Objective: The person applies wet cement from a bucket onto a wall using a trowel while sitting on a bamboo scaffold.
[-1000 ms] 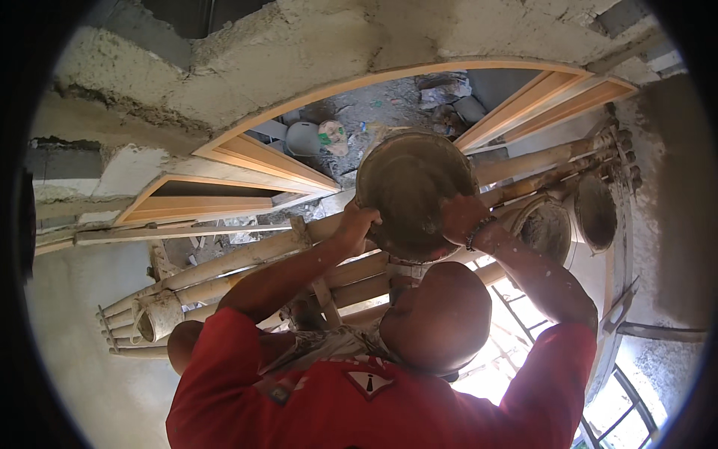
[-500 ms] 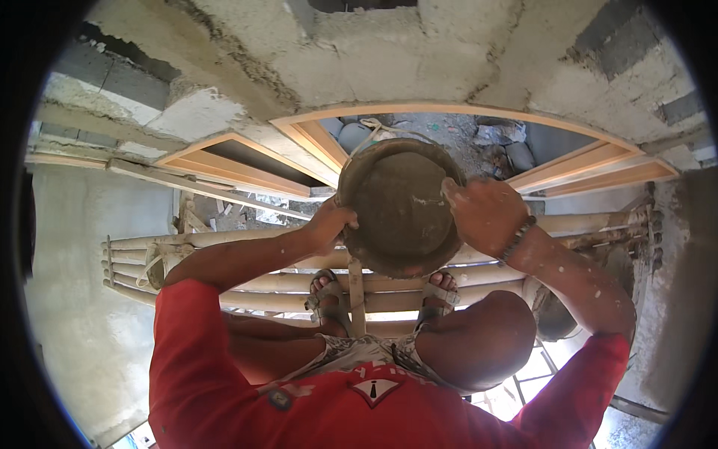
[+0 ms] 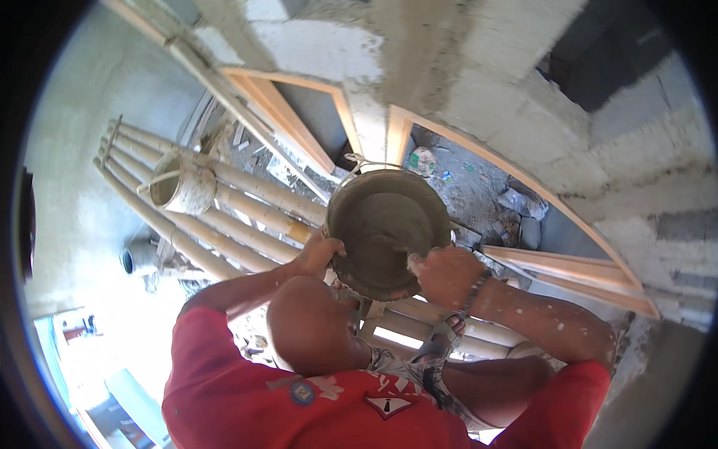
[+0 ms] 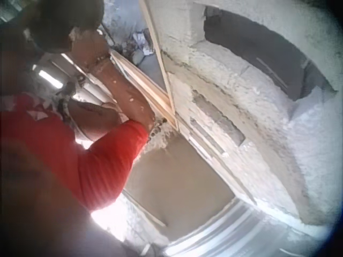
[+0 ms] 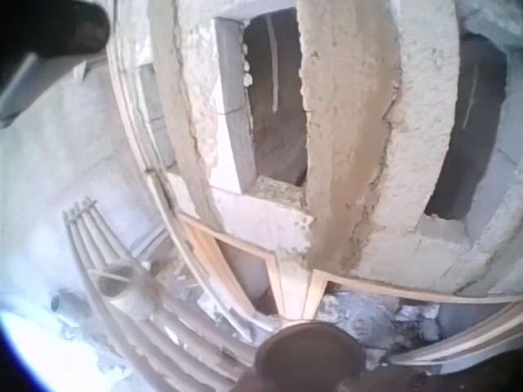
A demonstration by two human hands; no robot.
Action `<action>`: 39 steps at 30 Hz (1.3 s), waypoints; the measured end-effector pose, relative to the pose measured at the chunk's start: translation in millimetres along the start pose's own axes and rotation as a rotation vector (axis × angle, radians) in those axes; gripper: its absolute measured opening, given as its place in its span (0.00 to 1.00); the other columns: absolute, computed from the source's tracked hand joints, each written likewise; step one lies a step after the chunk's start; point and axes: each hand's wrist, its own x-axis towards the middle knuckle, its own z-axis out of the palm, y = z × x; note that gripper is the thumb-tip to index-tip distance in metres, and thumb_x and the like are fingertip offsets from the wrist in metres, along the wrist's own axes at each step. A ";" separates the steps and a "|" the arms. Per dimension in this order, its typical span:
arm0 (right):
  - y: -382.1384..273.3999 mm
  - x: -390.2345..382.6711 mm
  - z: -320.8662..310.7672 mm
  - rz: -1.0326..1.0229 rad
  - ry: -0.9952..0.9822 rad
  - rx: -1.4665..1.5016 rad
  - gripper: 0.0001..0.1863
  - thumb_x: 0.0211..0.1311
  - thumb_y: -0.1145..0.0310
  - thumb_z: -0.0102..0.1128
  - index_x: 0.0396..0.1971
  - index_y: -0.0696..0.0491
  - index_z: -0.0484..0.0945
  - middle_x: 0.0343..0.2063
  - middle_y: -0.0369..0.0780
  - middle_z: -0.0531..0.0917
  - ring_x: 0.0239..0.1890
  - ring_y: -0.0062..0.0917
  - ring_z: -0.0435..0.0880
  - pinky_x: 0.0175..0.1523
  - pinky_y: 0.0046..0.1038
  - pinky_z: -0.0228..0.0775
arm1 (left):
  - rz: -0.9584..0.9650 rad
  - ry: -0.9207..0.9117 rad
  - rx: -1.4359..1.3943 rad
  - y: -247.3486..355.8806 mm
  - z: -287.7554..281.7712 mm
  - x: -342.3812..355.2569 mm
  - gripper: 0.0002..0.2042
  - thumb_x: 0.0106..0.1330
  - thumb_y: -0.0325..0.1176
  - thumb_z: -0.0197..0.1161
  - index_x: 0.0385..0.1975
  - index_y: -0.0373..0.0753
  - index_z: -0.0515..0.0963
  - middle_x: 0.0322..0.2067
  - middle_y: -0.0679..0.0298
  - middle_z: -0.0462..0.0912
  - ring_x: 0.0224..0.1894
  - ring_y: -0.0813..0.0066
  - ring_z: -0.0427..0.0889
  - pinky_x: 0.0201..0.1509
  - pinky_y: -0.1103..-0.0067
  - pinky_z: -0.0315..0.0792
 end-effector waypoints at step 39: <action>-117.0 286.7 44.6 -0.293 -0.276 0.030 0.13 0.60 0.63 0.57 0.37 0.57 0.81 0.35 0.49 0.85 0.40 0.48 0.84 0.48 0.43 0.77 | 0.339 0.672 -0.665 -80.3 -131.0 -42.4 0.29 0.48 0.23 0.54 0.57 0.31 0.70 0.46 0.59 0.80 0.47 0.70 0.79 0.51 0.76 0.74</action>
